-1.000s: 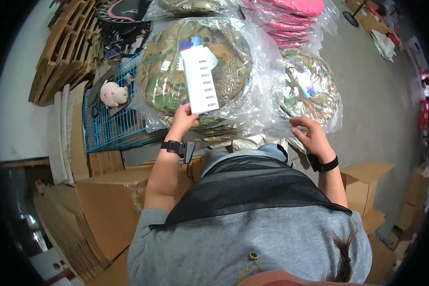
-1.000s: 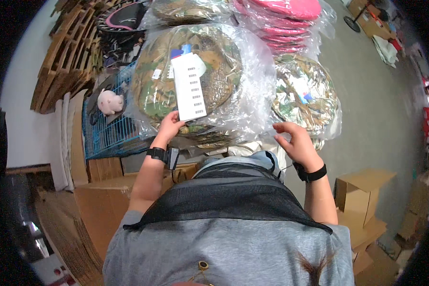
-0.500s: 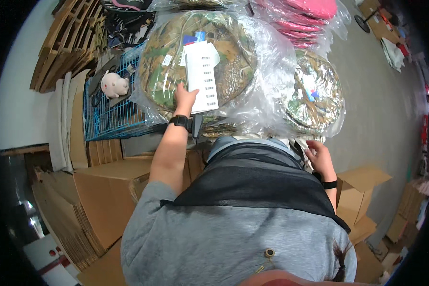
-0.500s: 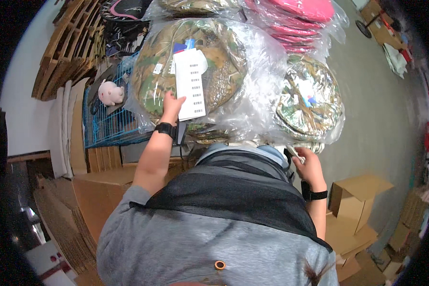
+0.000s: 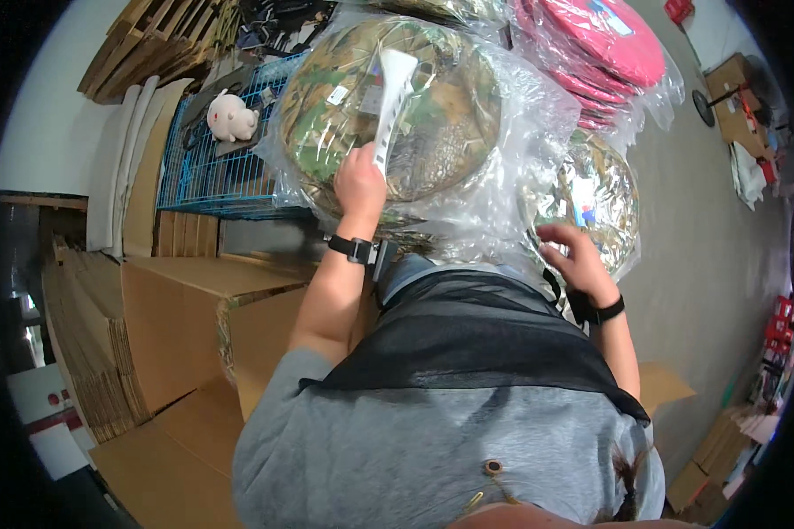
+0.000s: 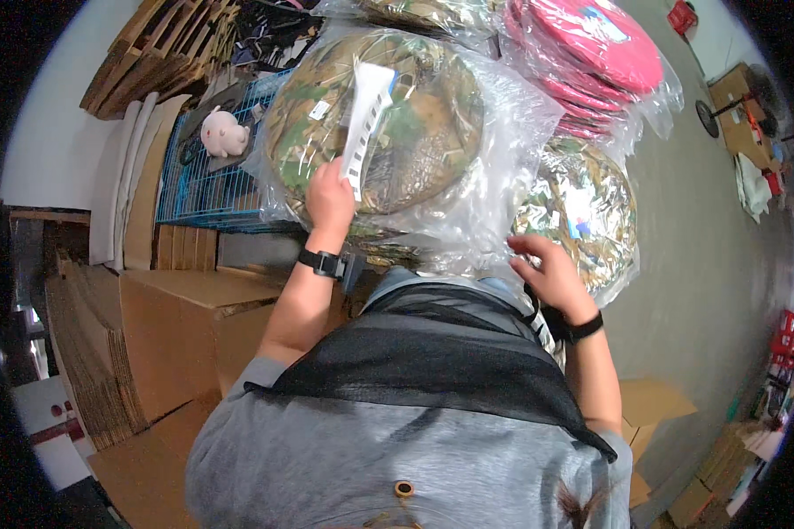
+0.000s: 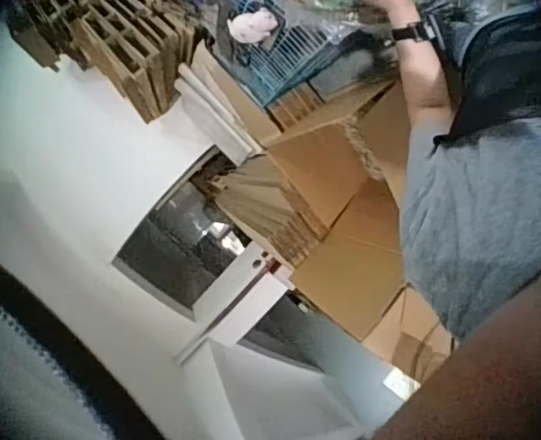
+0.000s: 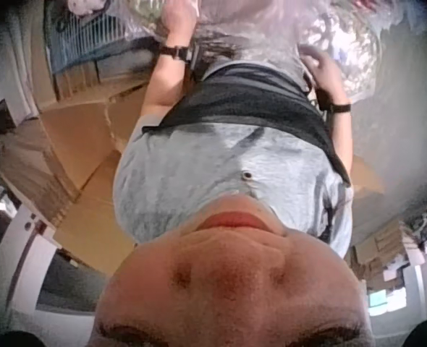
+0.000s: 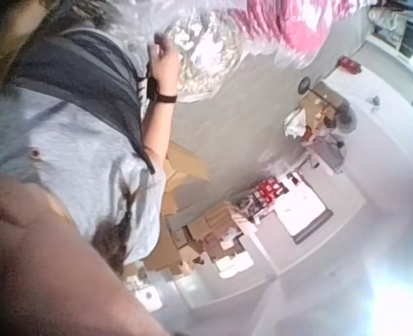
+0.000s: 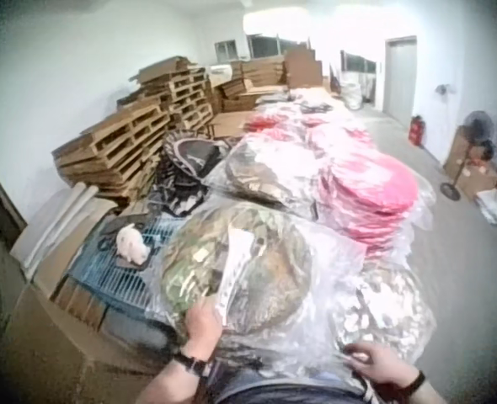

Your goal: The person repeatedly picks up round, camouflage-patterned items wrapped in clear plastic, peels off a white shipping label, and places the items into a large cardboard box. The process is repeated for multiple items in a warehouse setting.

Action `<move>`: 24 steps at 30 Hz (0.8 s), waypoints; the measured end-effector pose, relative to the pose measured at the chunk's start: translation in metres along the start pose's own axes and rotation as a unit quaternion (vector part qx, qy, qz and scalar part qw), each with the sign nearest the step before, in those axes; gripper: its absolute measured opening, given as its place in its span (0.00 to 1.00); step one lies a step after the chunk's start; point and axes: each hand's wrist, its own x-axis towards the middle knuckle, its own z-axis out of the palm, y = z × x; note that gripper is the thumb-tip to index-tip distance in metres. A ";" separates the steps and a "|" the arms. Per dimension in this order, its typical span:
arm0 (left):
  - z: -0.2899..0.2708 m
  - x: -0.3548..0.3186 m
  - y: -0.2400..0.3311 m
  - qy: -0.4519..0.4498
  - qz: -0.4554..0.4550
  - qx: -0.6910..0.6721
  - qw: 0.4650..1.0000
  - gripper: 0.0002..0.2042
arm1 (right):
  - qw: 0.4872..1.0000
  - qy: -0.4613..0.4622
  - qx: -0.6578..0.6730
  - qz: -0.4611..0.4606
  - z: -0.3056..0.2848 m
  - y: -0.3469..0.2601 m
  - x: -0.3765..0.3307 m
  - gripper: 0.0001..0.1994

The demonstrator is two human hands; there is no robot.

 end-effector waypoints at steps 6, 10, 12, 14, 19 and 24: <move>0.032 -0.030 0.018 -0.083 0.174 0.005 0.981 0.13 | 0.903 -0.222 0.360 0.081 0.071 0.004 0.106 0.20; 0.057 -0.049 0.019 -0.154 0.178 -0.025 0.972 0.14 | 0.829 -0.138 0.496 0.218 0.139 0.046 0.149 0.21; 0.054 -0.055 0.017 -0.173 0.187 -0.078 0.964 0.13 | 0.808 -0.149 0.525 0.222 0.156 0.053 0.156 0.18; 0.049 -0.060 0.010 -0.205 0.149 -0.112 0.961 0.20 | 0.797 -0.147 0.538 0.230 0.164 0.058 0.159 0.15; 0.046 -0.067 -0.008 -0.202 0.025 -0.119 0.972 0.26 | 0.808 -0.094 0.513 0.274 0.175 0.050 0.160 0.10; 0.046 -0.062 -0.012 -0.211 0.004 -0.135 0.968 0.31 | 0.823 -0.053 0.493 0.276 0.185 0.045 0.158 0.10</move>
